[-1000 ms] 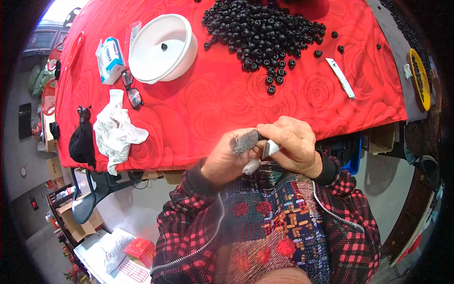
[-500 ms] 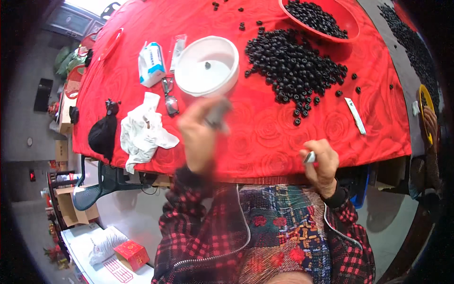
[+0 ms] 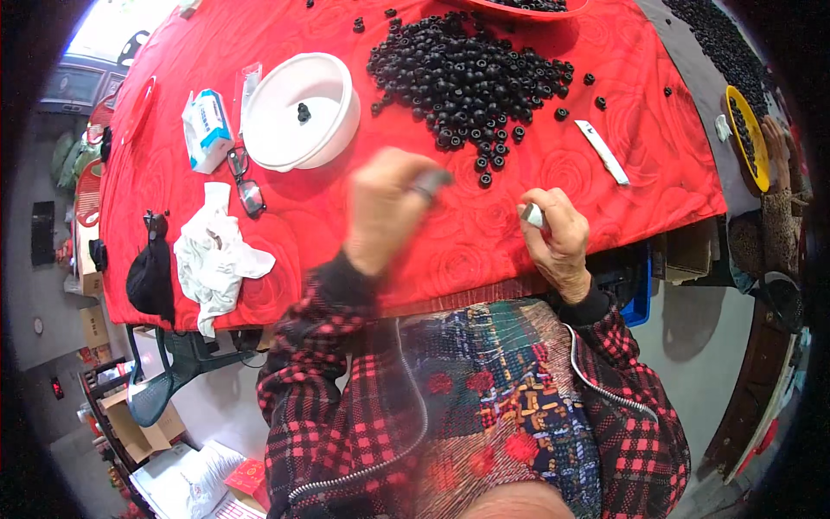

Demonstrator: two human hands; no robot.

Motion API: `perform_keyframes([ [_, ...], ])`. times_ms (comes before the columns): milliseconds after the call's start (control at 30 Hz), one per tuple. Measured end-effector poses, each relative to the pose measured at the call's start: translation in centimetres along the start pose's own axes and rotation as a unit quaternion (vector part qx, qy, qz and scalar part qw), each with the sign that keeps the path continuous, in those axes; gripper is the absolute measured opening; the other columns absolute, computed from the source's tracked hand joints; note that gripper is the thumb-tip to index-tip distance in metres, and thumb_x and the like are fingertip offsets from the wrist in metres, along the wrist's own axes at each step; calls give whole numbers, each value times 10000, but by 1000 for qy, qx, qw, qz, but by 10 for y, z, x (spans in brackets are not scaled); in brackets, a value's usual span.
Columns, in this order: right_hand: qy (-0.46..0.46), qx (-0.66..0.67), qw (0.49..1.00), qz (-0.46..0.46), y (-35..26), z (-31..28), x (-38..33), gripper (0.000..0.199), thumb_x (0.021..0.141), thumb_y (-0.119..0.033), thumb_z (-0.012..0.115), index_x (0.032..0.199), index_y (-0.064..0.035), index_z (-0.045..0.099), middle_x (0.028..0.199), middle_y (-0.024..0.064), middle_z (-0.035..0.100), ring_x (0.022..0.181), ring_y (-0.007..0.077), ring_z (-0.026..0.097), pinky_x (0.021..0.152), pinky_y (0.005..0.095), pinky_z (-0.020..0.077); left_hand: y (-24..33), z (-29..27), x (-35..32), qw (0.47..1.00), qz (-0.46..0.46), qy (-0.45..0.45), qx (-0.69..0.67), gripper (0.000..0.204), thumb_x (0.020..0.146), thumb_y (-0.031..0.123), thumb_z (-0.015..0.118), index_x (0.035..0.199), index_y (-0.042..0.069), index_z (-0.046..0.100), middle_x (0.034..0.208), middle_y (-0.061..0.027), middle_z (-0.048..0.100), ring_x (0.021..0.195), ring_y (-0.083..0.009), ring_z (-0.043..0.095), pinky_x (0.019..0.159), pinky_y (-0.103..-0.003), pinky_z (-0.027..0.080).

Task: The person uses a small white tool to remove pits from black olives one by one. They hold each olive in their left hand, insert the tool, and drop the pitted olive into a white bowl. The process is repeated continuously with olives from a large pile on the table.

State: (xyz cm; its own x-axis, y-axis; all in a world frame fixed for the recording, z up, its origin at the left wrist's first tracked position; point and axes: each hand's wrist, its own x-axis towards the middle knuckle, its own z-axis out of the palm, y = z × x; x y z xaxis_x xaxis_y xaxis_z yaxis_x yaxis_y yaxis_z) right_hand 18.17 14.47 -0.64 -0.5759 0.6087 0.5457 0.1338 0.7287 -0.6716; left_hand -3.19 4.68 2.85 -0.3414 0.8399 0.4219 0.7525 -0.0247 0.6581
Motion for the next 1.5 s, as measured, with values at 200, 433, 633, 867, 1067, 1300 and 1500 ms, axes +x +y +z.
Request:
perform_keyframes([
  [200, -16, -17, 1000, -6, 2, -1, -3, 294, 691, 34, 661, 970, -24, 586, 747, 123, 541, 627, 292, 570, 551, 374, 455, 2, 64, -4, 998, 42, -47, -5, 162, 728, 139, 742, 849, 54, 677, 807, -112, 615, 714, -289, 627, 634, -372, 518],
  [433, -35, -19, 999, -2, 4, -2, -3, 337, 673, 25, 678, 990, -36, 583, 738, 122, 532, 632, 301, 574, 550, 385, 454, 2, 64, 7, 996, 24, -81, 28, 152, 743, 133, 711, 867, 49, 686, 840, -108, 643, 701, -258, 625, 624, -365, 518],
  [633, -16, 59, 998, -3, -3, -6, 3, 366, 653, 13, 705, 995, -35, 581, 783, 127, 567, 650, 302, 586, 562, 367, 467, 12, 30, -13, 752, -379, -138, -521, 408, 833, 312, 702, 1057, -20, 623, 953, -90, 664, 730, -150, 625, 586, -291, 522],
  [867, -77, 104, 991, -36, -24, 19, 5, 393, 635, -38, 731, 1001, -33, 587, 749, 110, 533, 644, 297, 586, 531, 381, 454, 26, 19, -51, 562, -457, -104, -682, 288, 946, 271, 506, 1112, 48, 580, 1013, -51, 626, 892, -168, 591, 694, -303, 484],
  [1067, -148, 103, 976, -119, -36, 10, 12, 341, 641, -98, 727, 953, -30, 608, 665, 84, 494, 569, 271, 563, 491, 378, 437, 29, 1, -67, 607, -436, -164, -644, 327, 897, 232, 642, 1133, 12, 588, 1002, -76, 650, 823, -161, 634, 628, -263, 513],
  [1300, -310, 232, 904, -179, -40, 2, 12, 310, 645, -129, 716, 906, -38, 575, 666, 74, 451, 546, 272, 539, 465, 383, 415, 29, -18, -80, 651, -474, -359, -472, 147, 853, 90, 659, 965, -5, 662, 801, -19, 643, 716, -78, 596, 535, -198, 451],
  [1500, -239, 251, 929, -127, -45, 0, 18, 398, 649, -85, 767, 1012, -3, 623, 701, 68, 558, 553, 229, 544, 471, 333, 404, 31, -9, -86, 596, -452, -240, -619, 106, 882, 66, 610, 969, 7, 616, 860, -43, 635, 719, -88, 601, 523, -222, 451],
])
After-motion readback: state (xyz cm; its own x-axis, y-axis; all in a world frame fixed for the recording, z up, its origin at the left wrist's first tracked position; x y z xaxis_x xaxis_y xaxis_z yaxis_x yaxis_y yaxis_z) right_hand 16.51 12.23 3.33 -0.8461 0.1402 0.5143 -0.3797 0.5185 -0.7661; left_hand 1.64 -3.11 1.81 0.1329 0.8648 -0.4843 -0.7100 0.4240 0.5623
